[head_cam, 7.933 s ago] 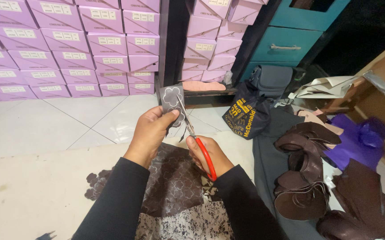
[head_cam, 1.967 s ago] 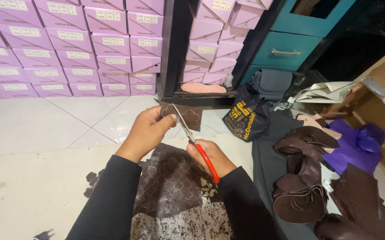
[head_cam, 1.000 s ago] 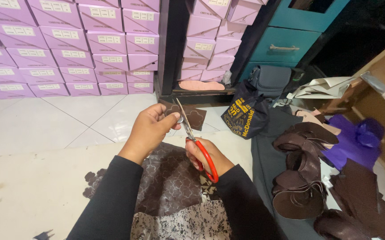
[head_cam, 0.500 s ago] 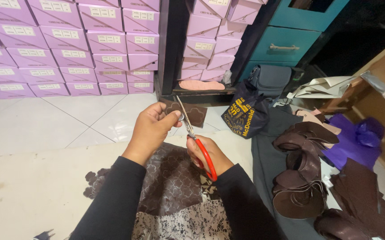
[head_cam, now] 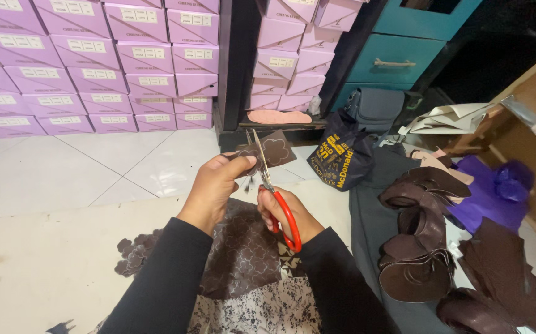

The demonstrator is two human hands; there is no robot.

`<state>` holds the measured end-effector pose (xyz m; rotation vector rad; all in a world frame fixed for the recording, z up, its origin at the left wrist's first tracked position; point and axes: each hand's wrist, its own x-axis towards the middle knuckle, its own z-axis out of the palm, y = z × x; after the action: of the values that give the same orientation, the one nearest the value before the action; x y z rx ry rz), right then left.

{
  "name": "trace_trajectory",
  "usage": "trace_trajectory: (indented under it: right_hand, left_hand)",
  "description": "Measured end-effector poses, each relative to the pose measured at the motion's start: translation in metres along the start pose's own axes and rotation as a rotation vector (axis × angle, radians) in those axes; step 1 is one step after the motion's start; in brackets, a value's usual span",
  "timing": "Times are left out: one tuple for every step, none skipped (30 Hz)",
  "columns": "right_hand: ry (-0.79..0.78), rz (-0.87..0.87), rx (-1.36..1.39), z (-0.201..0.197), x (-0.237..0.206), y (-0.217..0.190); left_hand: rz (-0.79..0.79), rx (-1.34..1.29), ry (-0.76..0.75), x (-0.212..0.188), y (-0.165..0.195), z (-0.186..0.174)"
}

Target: The person uses red-handled scissors to cut flower-shaped pieces from a brown patterned fabric. They hold the fabric with the left hand and cut along the outlines with the right hand, placing finished pieces on the floor.

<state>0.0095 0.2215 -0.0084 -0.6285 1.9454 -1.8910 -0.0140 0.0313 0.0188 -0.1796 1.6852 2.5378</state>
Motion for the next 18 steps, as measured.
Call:
trace_trajectory:
  right_hand:
    - [0.011,0.002,0.002,0.000,0.000,0.000]
    - [0.023,0.002,0.003,0.001,0.001,0.001]
    - [0.036,0.003,0.003,0.001,0.001,0.001]
    - [0.047,0.008,0.025,0.002,0.002,0.000]
    - [0.058,0.013,0.046,0.002,0.002,0.000]
    - [0.069,0.018,0.068,0.003,0.003,0.000]
    - [0.093,0.033,0.062,0.004,0.003,-0.001]
    - [0.117,0.048,0.056,0.005,0.003,-0.002]
    - [0.141,0.063,0.051,0.006,0.003,-0.002]
    - [0.152,0.067,0.056,0.007,0.003,-0.002]
    - [0.164,0.072,0.061,0.008,0.003,-0.003]
    - [0.177,0.077,0.065,0.009,0.004,-0.002]
    - [0.189,0.084,0.059,0.009,0.004,-0.002]
    - [0.201,0.091,0.053,0.010,0.004,-0.002]
    - [0.214,0.098,0.048,0.011,0.005,-0.002]
    - [0.226,0.105,0.036,0.012,0.006,-0.001]
    - [0.238,0.113,0.024,0.012,0.006,-0.001]
    - [0.250,0.120,0.012,0.012,0.006,-0.001]
  left_hand:
    - [-0.002,-0.028,-0.002,0.000,-0.002,0.001]
    - [-0.013,-0.060,-0.004,0.001,-0.004,0.001]
    - [-0.023,-0.093,-0.007,0.003,-0.006,0.002]
    - [-0.034,-0.126,-0.011,0.004,-0.008,0.004]
    - [-0.023,-0.160,-0.031,0.005,-0.010,0.006]
    - [-0.011,-0.193,-0.051,0.005,-0.013,0.008]
    - [0.001,-0.228,-0.069,0.005,-0.015,0.010]
    - [0.002,-0.243,-0.066,0.005,-0.017,0.011]
    - [0.003,-0.258,-0.064,0.006,-0.018,0.012]
    - [0.004,-0.273,-0.063,0.006,-0.019,0.013]
    - [0.002,-0.273,-0.042,0.006,-0.020,0.014]
    - [-0.001,-0.273,-0.022,0.005,-0.020,0.015]
    - [-0.004,-0.272,-0.002,0.005,-0.021,0.016]
    - [-0.003,-0.280,0.002,0.004,-0.021,0.016]
    - [-0.002,-0.288,0.005,0.003,-0.020,0.017]
    - [-0.001,-0.296,0.009,0.003,-0.020,0.017]
    - [0.000,-0.297,0.012,0.002,-0.020,0.018]
    - [0.001,-0.297,0.014,0.001,-0.019,0.018]
